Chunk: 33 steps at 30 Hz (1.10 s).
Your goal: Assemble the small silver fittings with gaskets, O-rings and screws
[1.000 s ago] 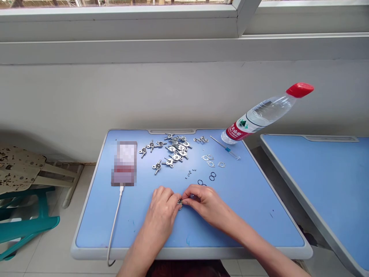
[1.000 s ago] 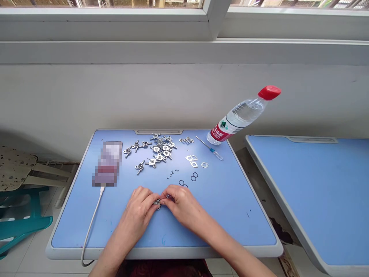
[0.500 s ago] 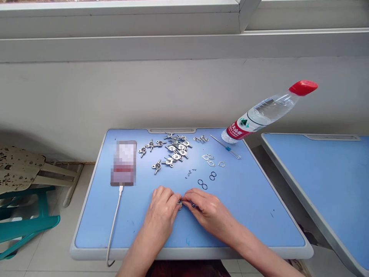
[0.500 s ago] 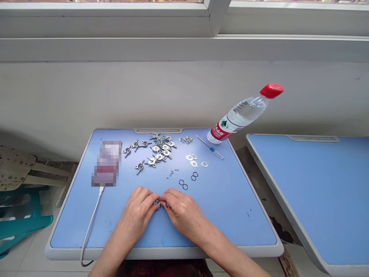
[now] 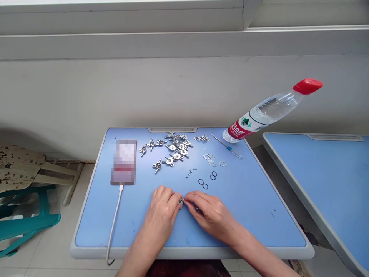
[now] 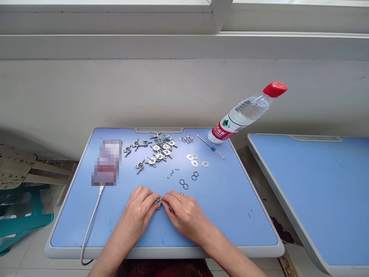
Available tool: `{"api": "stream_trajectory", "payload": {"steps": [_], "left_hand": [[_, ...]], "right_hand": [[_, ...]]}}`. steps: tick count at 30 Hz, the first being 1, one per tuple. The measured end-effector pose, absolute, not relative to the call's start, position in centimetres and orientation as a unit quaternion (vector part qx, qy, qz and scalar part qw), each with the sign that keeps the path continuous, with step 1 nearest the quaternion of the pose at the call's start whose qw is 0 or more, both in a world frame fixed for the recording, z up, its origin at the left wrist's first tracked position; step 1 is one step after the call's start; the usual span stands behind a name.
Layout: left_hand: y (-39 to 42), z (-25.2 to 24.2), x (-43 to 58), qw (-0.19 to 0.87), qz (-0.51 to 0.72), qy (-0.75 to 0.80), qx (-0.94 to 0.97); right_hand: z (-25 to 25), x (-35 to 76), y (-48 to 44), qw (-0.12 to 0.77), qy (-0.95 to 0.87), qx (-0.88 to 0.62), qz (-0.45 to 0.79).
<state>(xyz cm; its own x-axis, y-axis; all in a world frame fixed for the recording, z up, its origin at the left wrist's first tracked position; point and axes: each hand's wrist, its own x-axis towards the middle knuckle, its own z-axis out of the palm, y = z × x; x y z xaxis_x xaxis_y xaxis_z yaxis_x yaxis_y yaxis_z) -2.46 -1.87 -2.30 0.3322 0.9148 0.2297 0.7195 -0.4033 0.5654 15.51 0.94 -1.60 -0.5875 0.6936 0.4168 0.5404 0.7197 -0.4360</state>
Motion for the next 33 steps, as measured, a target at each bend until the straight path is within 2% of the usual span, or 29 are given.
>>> {"api": "stream_trajectory", "payload": {"steps": [5, 11, 19, 26, 33], "left_hand": [[-1.9, -2.4, -2.4, 0.183, 0.262, 0.515, 0.795], [-1.9, -2.3, -2.5, 0.188, 0.264, 0.514, 0.794], [-1.8, -2.3, -2.5, 0.189, 0.255, 0.514, 0.797], [-1.7, -2.1, -2.6, 0.195, 0.243, 0.514, 0.799], [-1.9, -1.9, -2.5, 0.195, 0.239, 0.525, 0.793]], "right_hand": [[-1.8, 15.4, 0.9, 0.299, -0.875, -0.355, 0.138], [-1.0, 15.5, 1.1, 0.247, -0.908, -0.329, 0.085], [3.5, 17.1, 1.4, 0.297, -0.797, -0.408, 0.331], [3.0, 16.7, 1.1, 0.347, -0.774, -0.389, 0.359], [2.5, 16.3, 1.2, 0.38, -0.793, -0.364, 0.308]]}}
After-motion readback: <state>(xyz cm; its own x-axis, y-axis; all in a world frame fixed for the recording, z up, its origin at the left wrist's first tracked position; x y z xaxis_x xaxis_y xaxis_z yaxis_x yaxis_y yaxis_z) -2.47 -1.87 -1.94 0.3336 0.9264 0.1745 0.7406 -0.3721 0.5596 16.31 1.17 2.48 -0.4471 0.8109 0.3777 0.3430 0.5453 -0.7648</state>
